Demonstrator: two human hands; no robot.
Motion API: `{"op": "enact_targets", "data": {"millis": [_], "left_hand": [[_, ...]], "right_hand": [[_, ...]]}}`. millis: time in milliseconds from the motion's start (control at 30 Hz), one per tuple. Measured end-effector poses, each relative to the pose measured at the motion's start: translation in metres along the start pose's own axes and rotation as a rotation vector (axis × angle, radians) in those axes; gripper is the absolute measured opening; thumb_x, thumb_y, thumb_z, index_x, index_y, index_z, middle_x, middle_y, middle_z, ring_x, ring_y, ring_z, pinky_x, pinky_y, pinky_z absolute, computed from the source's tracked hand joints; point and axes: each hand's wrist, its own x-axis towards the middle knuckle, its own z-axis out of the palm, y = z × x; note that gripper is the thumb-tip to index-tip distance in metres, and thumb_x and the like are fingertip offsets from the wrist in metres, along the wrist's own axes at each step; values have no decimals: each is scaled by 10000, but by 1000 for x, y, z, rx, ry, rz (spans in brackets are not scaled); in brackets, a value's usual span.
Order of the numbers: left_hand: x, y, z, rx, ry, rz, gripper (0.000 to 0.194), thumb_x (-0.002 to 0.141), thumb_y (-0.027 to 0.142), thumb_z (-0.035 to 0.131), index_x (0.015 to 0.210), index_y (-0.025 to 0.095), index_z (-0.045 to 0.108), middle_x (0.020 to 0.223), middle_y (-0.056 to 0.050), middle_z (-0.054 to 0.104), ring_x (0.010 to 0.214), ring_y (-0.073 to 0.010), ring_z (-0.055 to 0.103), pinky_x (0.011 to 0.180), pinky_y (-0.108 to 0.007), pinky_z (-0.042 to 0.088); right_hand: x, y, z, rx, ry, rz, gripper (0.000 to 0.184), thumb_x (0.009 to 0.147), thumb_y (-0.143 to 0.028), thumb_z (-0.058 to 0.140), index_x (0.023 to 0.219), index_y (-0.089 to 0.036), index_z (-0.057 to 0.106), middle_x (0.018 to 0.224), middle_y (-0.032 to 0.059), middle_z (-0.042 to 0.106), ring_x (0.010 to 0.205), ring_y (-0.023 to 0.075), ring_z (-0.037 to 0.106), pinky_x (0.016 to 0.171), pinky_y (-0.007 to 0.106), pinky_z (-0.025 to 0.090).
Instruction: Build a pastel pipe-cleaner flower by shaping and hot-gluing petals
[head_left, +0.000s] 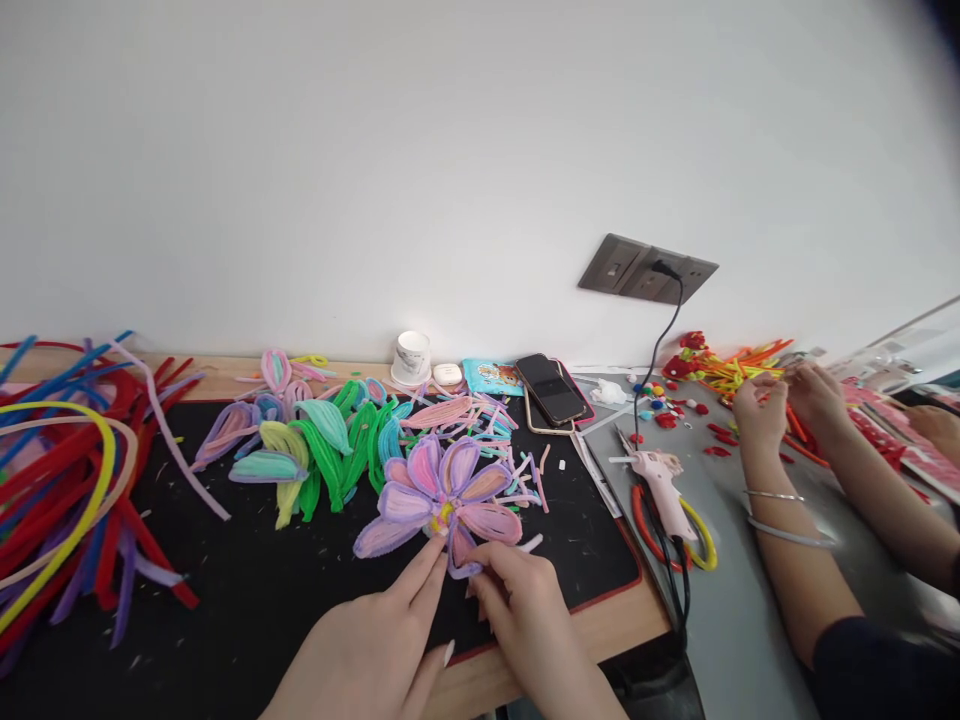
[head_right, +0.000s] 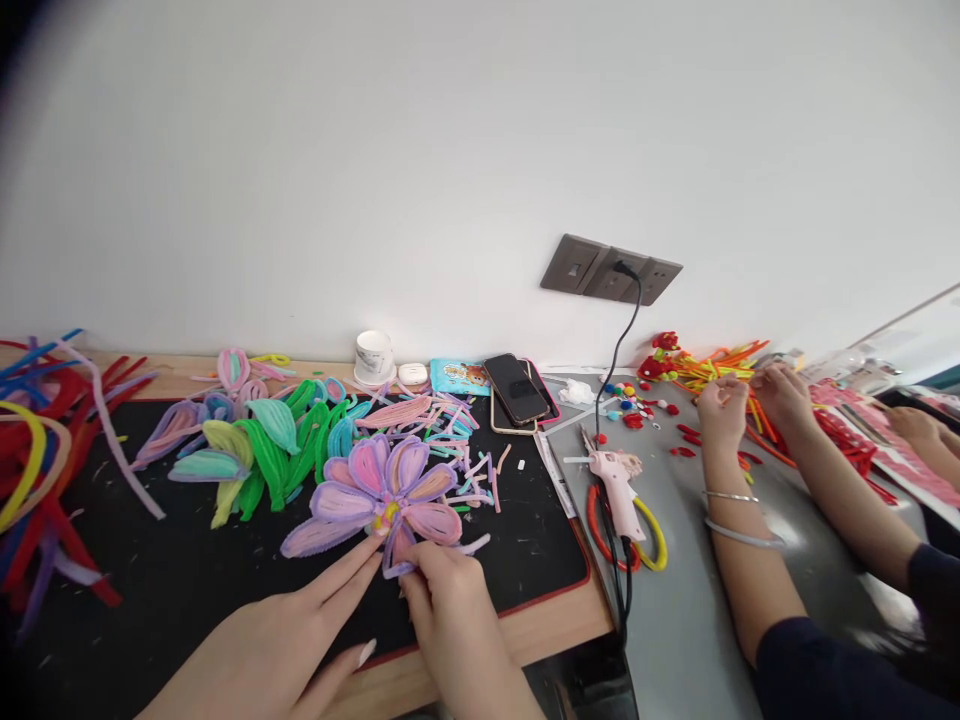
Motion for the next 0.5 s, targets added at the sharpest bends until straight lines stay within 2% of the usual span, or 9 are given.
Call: {"op": "enact_targets", "data": {"millis": [133, 300, 400, 500], "left_hand": [[-17, -19, 1, -21, 11, -7, 509, 877, 292, 383, 1365, 218, 507, 1429, -50, 460, 900, -273, 719, 770, -378, 599], [-25, -46, 7, -48, 88, -8, 500, 895, 382, 359, 1351, 268, 528, 1409, 7, 491, 1102, -259, 641, 848, -336, 573], [-22, -45, 4, -72, 122, -27, 495, 904, 401, 345, 1338, 272, 543, 1388, 14, 525, 1164, -245, 602, 915, -338, 541], [-17, -33, 0, -95, 106, -13, 491, 901, 361, 344, 1337, 257, 545, 1387, 1, 536, 1157, -254, 609, 926, -372, 539]], "right_hand": [[-1, -1, -4, 107, -42, 92, 236, 827, -85, 493, 971, -182, 653, 660, -11, 613, 542, 113, 567, 557, 203, 436], [-4, -1, -10, 264, -102, 159, 365, 778, -47, 494, 1094, -203, 592, 780, -13, 607, 583, 101, 585, 527, 188, 434], [-7, -2, -9, 219, -109, 175, 427, 726, -44, 566, 1115, -218, 586, 790, -18, 623, 604, 101, 571, 530, 182, 418], [-9, -4, -7, 172, -89, 175, 406, 734, -108, 624, 1122, -222, 586, 725, -35, 598, 560, 95, 527, 515, 184, 395]]}}
